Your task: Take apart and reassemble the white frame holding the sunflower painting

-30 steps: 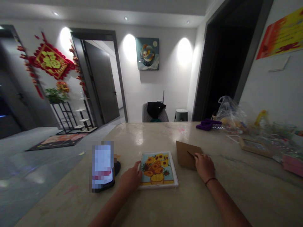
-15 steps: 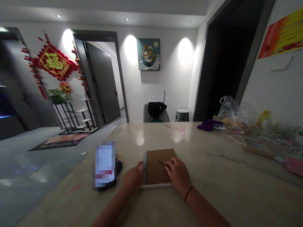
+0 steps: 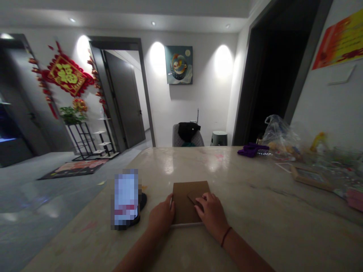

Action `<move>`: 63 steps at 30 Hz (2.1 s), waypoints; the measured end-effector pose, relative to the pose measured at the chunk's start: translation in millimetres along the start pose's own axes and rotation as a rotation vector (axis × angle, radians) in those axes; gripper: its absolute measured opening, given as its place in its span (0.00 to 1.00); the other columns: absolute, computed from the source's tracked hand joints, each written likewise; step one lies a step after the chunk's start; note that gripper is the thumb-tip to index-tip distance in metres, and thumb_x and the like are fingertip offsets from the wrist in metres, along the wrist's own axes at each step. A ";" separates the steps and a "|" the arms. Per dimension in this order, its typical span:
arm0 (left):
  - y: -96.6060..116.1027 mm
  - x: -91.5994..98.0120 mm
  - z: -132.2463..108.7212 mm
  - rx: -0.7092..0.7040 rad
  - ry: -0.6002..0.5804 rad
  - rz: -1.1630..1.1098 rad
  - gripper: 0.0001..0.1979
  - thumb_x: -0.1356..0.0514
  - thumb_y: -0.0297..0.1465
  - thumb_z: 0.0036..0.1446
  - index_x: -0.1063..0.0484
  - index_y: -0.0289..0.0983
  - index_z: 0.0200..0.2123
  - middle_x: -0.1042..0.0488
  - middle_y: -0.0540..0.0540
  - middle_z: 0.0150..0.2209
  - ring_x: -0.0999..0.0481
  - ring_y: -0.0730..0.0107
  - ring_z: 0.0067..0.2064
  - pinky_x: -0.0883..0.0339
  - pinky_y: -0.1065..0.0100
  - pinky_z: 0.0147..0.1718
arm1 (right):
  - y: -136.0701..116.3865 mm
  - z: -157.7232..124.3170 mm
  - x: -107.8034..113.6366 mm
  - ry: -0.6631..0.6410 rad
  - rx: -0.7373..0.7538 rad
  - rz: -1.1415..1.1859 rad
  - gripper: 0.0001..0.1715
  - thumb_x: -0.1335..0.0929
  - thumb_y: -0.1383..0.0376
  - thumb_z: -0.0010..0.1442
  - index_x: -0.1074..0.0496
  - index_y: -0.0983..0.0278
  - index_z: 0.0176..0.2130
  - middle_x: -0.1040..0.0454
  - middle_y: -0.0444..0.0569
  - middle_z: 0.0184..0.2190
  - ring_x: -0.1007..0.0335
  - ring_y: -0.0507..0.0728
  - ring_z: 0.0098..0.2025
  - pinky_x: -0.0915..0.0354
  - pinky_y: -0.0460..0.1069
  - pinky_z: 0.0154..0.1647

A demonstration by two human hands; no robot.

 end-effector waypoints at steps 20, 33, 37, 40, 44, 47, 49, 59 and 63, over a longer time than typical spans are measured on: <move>1.1 -4.7 1.9 0.002 -0.055 0.089 0.23 0.63 0.30 0.60 0.48 0.36 0.58 0.25 0.36 0.40 0.25 0.57 0.41 0.36 0.62 0.35 | 25.4 4.0 -16.0 -0.154 -0.030 0.222 0.33 0.39 0.54 0.54 0.38 0.72 0.53 0.44 0.57 0.58 0.52 0.59 0.60 0.54 0.54 0.60; 3.0 -0.3 2.6 -0.037 -0.007 -0.001 0.34 0.52 0.49 0.51 0.46 0.35 0.57 0.26 0.35 0.43 0.27 0.52 0.44 0.37 0.61 0.38 | 20.8 3.2 -16.1 -0.162 -0.004 0.152 0.34 0.39 0.55 0.54 0.40 0.72 0.55 0.45 0.58 0.58 0.53 0.60 0.61 0.54 0.54 0.60; 2.8 -1.0 2.6 -0.033 0.007 0.011 0.33 0.53 0.49 0.52 0.45 0.36 0.57 0.26 0.35 0.41 0.27 0.51 0.43 0.37 0.60 0.37 | 22.2 1.7 -15.1 -0.203 -0.018 0.183 0.36 0.39 0.53 0.54 0.42 0.71 0.56 0.48 0.57 0.60 0.56 0.59 0.62 0.57 0.54 0.61; 1.4 -2.5 2.6 -0.029 0.016 0.011 0.30 0.55 0.47 0.55 0.46 0.37 0.57 0.26 0.36 0.42 0.27 0.53 0.43 0.37 0.61 0.37 | 24.0 -1.4 -9.4 -0.250 -0.011 0.206 0.40 0.37 0.50 0.51 0.43 0.69 0.56 0.50 0.58 0.61 0.59 0.60 0.62 0.58 0.55 0.61; -3.6 -1.1 2.7 0.000 0.024 -0.018 0.32 0.57 0.44 0.57 0.55 0.32 0.60 0.26 0.36 0.41 0.27 0.56 0.42 0.38 0.63 0.36 | 31.1 -7.1 -5.2 -0.327 -0.059 0.246 0.45 0.31 0.50 0.42 0.42 0.63 0.56 0.54 0.58 0.62 0.59 0.63 0.62 0.56 0.57 0.59; -4.7 1.1 0.9 -0.028 -0.015 -0.084 0.34 0.56 0.46 0.55 0.55 0.32 0.60 0.25 0.40 0.37 0.26 0.60 0.40 0.39 0.66 0.35 | 36.3 -7.0 -5.5 -0.296 -0.088 0.246 0.39 0.31 0.54 0.44 0.39 0.63 0.54 0.50 0.58 0.61 0.55 0.63 0.61 0.53 0.56 0.58; -1.1 2.2 -1.7 -0.101 -0.048 -0.130 0.34 0.52 0.48 0.52 0.49 0.36 0.58 0.26 0.43 0.39 0.27 0.62 0.40 0.39 0.68 0.36 | 37.8 -4.4 -6.0 -0.231 -0.083 0.222 0.33 0.34 0.57 0.49 0.37 0.64 0.53 0.47 0.57 0.60 0.51 0.61 0.60 0.51 0.55 0.58; 11.8 5.1 -11.0 -0.270 -0.054 -0.155 0.37 0.44 0.50 0.43 0.42 0.38 0.55 0.36 0.42 0.50 0.32 0.61 0.47 0.39 0.66 0.44 | 33.4 5.3 -9.9 0.043 -0.094 0.109 0.19 0.40 0.61 0.56 0.31 0.66 0.44 0.33 0.56 0.48 0.39 0.59 0.52 0.44 0.52 0.53; 12.1 5.5 -9.5 -0.283 -0.027 -0.115 0.34 0.42 0.46 0.44 0.40 0.37 0.54 0.36 0.41 0.50 0.34 0.61 0.49 0.40 0.66 0.45 | 35.4 3.3 -6.9 -0.002 -0.108 0.100 0.25 0.39 0.56 0.54 0.33 0.67 0.48 0.38 0.58 0.53 0.43 0.61 0.55 0.46 0.53 0.55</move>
Point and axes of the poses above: each hand's wrist, its own z-axis towards the middle knuckle, its own x-axis out of the back of the hand, y = z × x, the point moved 6 cm from there along z, towards the middle knuckle
